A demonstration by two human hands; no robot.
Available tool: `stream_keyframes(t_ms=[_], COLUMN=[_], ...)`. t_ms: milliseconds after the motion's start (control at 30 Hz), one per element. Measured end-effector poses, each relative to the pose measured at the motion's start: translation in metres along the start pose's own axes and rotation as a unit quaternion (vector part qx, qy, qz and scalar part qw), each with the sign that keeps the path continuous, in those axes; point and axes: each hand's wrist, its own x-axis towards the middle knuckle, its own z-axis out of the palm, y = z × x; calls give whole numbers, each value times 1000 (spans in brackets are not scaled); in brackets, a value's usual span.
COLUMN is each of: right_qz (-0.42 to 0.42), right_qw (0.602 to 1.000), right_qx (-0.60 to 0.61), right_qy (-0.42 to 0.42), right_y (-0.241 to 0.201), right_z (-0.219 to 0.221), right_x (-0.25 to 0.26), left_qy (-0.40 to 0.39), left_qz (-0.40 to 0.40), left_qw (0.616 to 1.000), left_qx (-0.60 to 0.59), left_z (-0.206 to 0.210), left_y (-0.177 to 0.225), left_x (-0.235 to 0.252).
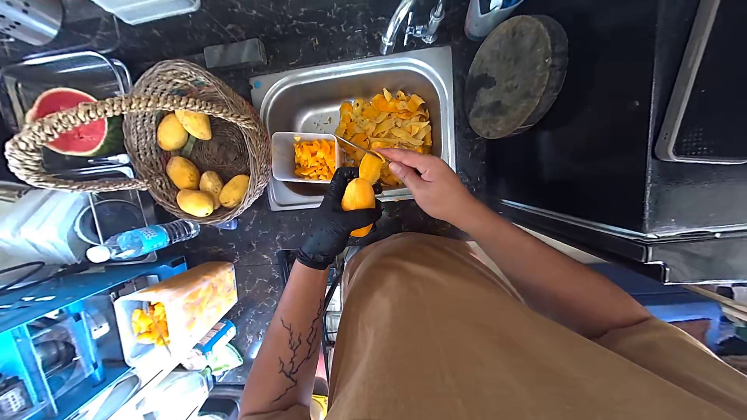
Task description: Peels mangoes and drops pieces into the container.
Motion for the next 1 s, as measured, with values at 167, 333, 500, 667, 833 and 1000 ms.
stream_keyframes(t_ms=[167,333,500,667,833,1000], right_qz=[64,83,-38,-59,-16,47], right_qw=[997,992,975,965,988,987], right_qx=[-32,-88,-201,-254,-141,-22], right_qy=[17,-47,-86,-37,-53,-149], right_y=[12,-7,-40,-41,-42,-46], right_z=[2,0,21,38,40,27], right_x=[10,-3,-23,-22,-20,-16], left_qy=[-57,15,56,73,58,65], left_qz=[58,46,58,44,85,170], left_qw=[994,981,971,960,941,899], left_qx=[79,190,227,266,322,398], left_z=[-3,-12,-17,-26,-37,-47], left_y=[4,6,7,7,5,2], left_x=[-3,-2,-1,-3,-4,-1])
